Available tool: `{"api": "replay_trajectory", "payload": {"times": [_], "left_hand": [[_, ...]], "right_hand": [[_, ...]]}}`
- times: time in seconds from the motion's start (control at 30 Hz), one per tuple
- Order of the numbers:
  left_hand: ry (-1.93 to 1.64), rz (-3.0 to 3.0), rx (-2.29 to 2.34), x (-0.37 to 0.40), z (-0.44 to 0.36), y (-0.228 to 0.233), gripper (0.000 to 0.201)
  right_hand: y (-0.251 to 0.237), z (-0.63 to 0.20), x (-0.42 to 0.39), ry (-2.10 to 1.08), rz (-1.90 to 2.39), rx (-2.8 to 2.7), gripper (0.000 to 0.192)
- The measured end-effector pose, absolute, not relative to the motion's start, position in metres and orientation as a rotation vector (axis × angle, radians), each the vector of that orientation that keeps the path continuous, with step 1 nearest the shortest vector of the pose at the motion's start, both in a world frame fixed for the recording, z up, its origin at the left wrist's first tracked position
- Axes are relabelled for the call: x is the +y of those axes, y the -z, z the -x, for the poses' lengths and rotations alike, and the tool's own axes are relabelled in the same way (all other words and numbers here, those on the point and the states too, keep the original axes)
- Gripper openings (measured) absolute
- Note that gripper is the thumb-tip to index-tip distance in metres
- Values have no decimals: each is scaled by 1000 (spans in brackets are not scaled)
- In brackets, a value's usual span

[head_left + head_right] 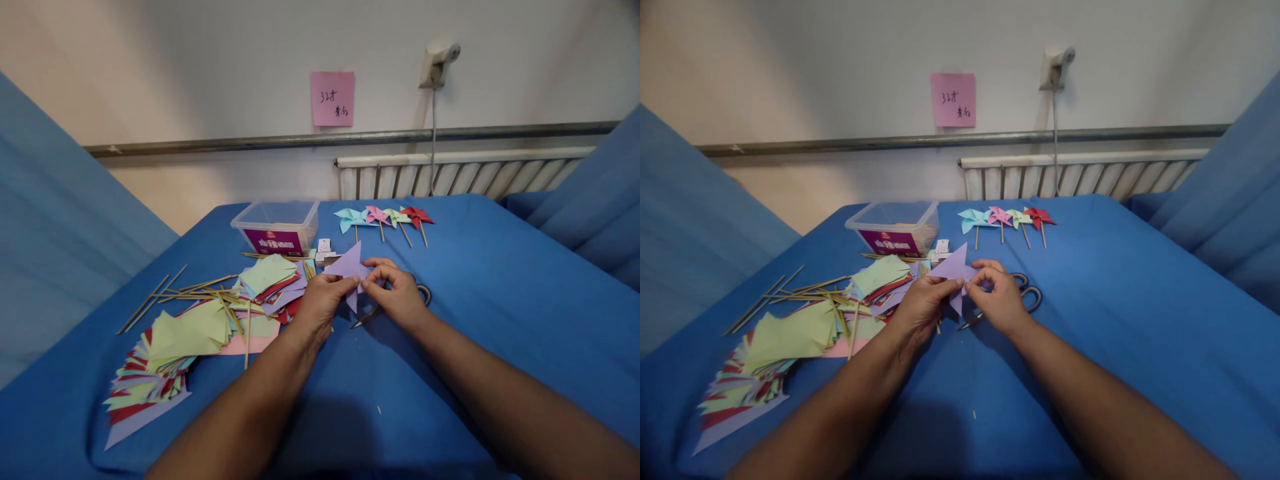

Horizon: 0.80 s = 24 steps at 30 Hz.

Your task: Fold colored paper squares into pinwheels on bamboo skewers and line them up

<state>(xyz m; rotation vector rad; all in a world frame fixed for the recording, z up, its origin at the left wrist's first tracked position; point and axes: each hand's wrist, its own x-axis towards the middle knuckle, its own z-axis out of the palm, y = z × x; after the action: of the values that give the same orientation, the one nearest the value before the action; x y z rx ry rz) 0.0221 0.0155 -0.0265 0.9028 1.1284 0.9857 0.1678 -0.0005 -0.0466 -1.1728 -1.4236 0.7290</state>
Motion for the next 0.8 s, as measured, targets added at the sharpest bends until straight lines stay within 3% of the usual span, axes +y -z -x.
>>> {"api": "replay_trajectory", "payload": {"times": [0.63, 0.8], "left_hand": [[-953, -1040, 1220, 15, -19, 16, 22], [-829, -1158, 1196, 14, -15, 10, 16]], "right_hand": [[48, -166, 1, -844, 1116, -1294, 16], [41, -168, 2, -1280, 923, -1013, 46]]}}
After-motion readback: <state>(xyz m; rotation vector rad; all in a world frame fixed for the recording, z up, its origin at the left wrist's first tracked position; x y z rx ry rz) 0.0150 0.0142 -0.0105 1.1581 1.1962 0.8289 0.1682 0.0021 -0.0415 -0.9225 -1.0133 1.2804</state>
